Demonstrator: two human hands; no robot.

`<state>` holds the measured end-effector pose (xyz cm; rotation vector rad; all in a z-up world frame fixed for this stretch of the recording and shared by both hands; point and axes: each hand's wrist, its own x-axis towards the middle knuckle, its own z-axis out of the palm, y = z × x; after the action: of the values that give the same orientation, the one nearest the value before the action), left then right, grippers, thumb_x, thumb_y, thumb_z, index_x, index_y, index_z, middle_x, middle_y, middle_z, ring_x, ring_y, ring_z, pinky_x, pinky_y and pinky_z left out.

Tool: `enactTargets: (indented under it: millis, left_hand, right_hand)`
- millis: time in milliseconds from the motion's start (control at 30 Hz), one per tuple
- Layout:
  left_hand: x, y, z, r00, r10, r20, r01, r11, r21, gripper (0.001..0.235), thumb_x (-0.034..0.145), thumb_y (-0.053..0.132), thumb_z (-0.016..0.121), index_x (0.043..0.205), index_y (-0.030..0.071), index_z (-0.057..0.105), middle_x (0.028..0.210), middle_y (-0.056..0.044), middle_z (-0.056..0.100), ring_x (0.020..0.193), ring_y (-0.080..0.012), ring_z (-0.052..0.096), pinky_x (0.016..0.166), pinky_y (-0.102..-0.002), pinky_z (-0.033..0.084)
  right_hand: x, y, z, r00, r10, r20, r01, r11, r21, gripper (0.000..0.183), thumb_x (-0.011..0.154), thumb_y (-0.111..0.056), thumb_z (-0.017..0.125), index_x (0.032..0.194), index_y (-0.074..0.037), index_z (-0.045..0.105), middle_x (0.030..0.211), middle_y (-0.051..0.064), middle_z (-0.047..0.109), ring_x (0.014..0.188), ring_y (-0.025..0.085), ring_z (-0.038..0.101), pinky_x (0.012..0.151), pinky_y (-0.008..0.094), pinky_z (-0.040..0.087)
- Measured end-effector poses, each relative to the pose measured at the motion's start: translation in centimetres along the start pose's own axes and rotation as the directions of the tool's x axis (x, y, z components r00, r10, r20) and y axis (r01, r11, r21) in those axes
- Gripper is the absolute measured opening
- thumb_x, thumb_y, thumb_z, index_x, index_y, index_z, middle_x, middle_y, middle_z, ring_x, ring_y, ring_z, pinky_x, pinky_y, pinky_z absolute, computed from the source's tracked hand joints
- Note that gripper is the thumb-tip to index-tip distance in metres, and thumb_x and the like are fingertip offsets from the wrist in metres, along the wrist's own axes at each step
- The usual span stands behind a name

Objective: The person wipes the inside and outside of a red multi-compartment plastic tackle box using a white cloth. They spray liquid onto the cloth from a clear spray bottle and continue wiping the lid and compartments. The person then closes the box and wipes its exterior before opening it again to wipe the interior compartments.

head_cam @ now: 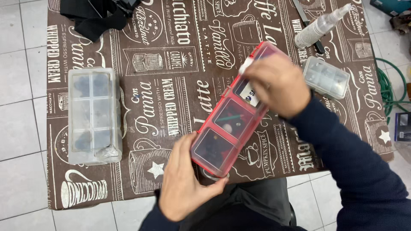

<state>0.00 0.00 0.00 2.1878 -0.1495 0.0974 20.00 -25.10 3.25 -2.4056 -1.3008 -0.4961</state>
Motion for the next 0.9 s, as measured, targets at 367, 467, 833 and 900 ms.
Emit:
enactTargets:
  millis: [367,467,833,900]
  left_hand:
    - [4.0,2.3,1.1,0.99,0.118,0.081,-0.139,0.919,0.368,0.128,0.057,0.069,0.09,0.15,-0.002,0.038,0.146,-0.021,0.052,0.123,-0.0388,0.057,0.099,-0.052,0.047]
    - [4.2,2.1,0.9,0.992,0.113,0.058,-0.126,0.921,0.368,0.105,0.066,0.052,0.083,0.147,-0.001,0.042,0.141,-0.021,0.055,0.118,-0.039,0.059,0.091,-0.051,0.051]
    - [4.9,2.4,-0.8,0.971,0.092,0.219,-0.165,0.923,0.347,0.11,0.059,0.047,0.089,0.149,0.005,0.042,0.125,-0.017,0.051,0.1,-0.0377,0.061,0.08,-0.05,0.055]
    - [4.8,2.2,-0.8,0.975,0.086,0.203,-0.152,0.93,0.334,0.108,0.06,0.047,0.085,0.15,0.005,0.043,0.129,-0.017,0.052,0.106,-0.0375,0.061,0.082,-0.049,0.056]
  right_hand:
    - [1.5,5.7,0.1,0.929,-0.289,0.23,0.352,0.882,-0.315,0.004,0.102,-0.005,0.068,0.098,-0.004,0.067,0.103,0.013,0.066,0.099,0.031,0.062,0.089,0.043,0.054]
    - [2.5,3.8,-1.7,0.957,-0.207,0.202,0.265,0.906,-0.33,0.007,0.101,0.0,0.069,0.095,-0.003,0.066,0.098,0.012,0.064,0.092,0.03,0.059,0.081,0.041,0.052]
    - [0.3,3.4,-0.1,0.957,-0.278,0.078,0.276,0.961,0.039,0.014,0.101,0.007,0.064,0.112,0.008,0.072,0.102,0.018,0.067,0.091,0.034,0.06,0.084,0.052,0.053]
    - [0.6,3.8,0.1,0.949,-0.311,0.06,0.31,0.95,0.014,0.012,0.104,0.001,0.062,0.111,0.004,0.071,0.101,0.014,0.064,0.088,0.034,0.058,0.079,0.05,0.049]
